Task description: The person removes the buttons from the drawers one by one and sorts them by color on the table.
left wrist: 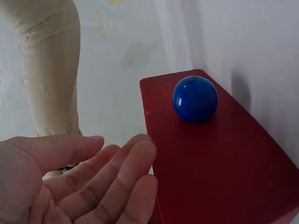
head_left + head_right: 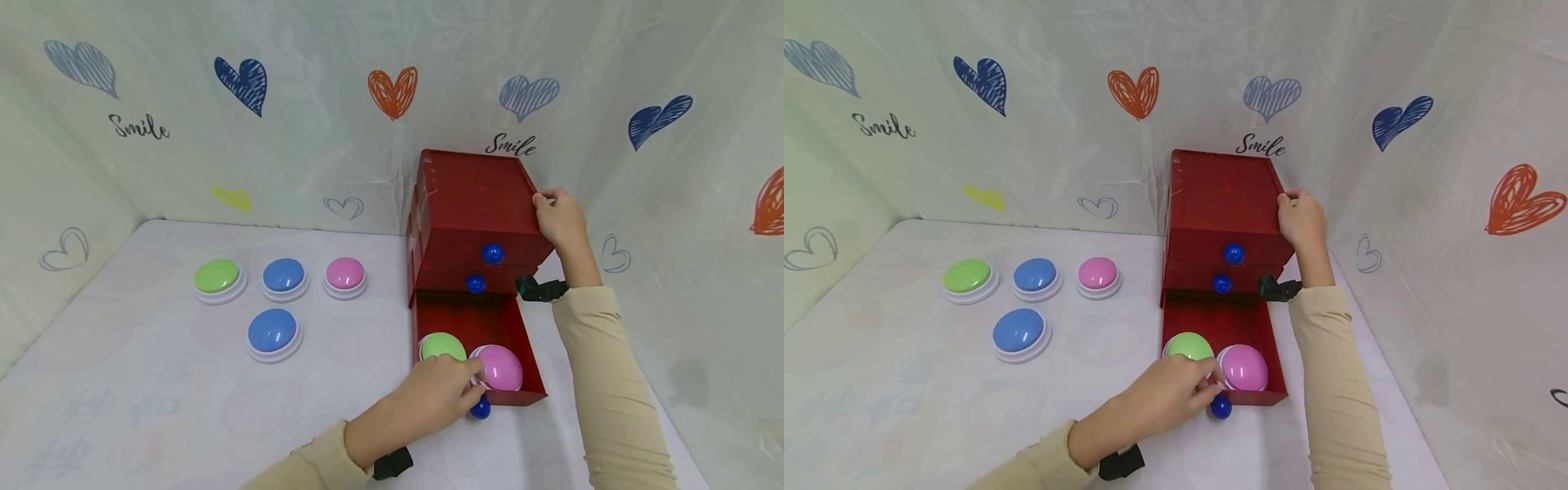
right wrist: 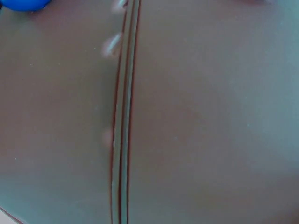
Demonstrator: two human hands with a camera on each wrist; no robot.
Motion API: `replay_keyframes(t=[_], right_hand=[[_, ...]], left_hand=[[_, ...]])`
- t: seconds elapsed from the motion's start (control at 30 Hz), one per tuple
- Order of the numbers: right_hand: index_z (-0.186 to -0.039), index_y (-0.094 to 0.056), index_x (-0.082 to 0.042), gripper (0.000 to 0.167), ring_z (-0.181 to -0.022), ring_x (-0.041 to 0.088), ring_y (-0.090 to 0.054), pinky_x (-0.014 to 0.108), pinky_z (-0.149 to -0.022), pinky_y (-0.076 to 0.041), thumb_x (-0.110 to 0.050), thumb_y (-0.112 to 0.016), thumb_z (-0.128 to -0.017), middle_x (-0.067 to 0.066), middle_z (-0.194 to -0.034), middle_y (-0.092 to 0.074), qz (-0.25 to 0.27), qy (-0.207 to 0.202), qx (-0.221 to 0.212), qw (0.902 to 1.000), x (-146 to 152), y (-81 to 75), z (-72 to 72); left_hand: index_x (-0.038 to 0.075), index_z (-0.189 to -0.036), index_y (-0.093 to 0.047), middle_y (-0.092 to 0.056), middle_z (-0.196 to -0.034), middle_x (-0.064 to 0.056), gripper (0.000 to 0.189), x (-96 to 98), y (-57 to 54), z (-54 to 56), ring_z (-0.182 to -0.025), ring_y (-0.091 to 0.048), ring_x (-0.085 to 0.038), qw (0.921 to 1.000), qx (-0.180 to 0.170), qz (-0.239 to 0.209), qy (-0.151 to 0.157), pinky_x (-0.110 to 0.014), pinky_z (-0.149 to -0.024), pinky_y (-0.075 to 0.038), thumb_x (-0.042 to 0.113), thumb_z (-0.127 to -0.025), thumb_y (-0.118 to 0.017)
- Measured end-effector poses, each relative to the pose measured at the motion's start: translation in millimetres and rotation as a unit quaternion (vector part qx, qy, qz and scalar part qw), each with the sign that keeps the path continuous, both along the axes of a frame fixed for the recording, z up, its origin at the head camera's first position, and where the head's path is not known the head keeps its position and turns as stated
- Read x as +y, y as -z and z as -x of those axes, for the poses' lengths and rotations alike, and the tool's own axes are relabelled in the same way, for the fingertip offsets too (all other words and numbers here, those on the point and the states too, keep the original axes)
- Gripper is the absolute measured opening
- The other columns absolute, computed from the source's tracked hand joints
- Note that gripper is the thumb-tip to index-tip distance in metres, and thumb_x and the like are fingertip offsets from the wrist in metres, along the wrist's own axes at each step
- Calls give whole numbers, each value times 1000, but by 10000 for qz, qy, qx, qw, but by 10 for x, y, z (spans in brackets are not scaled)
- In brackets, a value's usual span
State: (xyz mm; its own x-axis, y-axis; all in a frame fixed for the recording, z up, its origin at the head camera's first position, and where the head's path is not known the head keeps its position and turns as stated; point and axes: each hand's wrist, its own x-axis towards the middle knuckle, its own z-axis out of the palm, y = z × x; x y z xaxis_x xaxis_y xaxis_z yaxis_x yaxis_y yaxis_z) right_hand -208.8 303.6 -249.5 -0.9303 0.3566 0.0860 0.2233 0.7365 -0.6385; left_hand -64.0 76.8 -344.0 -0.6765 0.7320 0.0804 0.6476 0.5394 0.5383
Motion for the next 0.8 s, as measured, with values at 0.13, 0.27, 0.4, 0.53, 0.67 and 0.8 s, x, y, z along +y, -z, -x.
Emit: replay_keyframes(t=[0.13, 0.27, 0.4, 0.53, 0.67, 0.8], right_hand=[[-136, -41, 0, 53, -97, 35, -54, 46, -81, -49, -37, -28, -99, 25, -117, -51, -8, 14, -16, 10000, -2, 1, 0], [-136, -40, 0, 53, -98, 35, -55, 47, -82, -49, -37, -28, -100, 25, -118, -51, 19, 0, -35, 10000, -5, -3, -1], [-137, -40, 0, 53, -98, 35, -54, 47, -83, -49, -36, -28, -100, 25, -119, -50, 43, -8, -44, 10000, -9, -13, -2], [-137, -40, 0, 53, -99, 36, -54, 47, -84, -48, -36, -28, -100, 26, -119, -50, 24, 5, -64, 10000, -11, -19, 2], [-137, -39, -1, 53, -99, 35, -54, 47, -84, -49, -36, -28, -100, 25, -119, -50, 25, 16, -92, 10000, -13, -17, 5], [-137, -39, -1, 53, -99, 35, -54, 47, -83, -49, -36, -28, -100, 25, -119, -50, 35, 33, -102, 9999, -9, -9, 6]], left_hand=[[14, -105, -65, -54, -57, 9, 18, -13, -5, 55, -49, -44, 3, 9998, -82, -140, -122, -6, -50, -37, 25, -90, -61], [16, -107, -63, -58, -62, 9, 21, -24, 0, 113, -52, -45, 4, 9993, -210, -210, -241, -6, -50, -38, 29, -90, -60], [16, -107, -63, -63, -69, 7, 21, -39, 25, 163, -58, -48, 3, 9990, -134, -355, -248, -6, -51, -39, 27, -89, -63], [16, -105, -64, -64, -73, 7, 18, -48, 68, 210, -64, -51, 1, 9985, 103, -458, -265, -7, -56, -41, 23, -88, -64], [16, -104, -65, -67, -80, 6, 17, -48, 101, 255, -69, -54, -2, 9985, 151, -357, -376, -8, -59, -42, 21, -88, -65], [17, -103, -65, -68, -88, 5, 18, -54, 125, 292, -76, -57, -7, 9985, 259, -82, -473, -11, -63, -46, 22, -86, -66]])
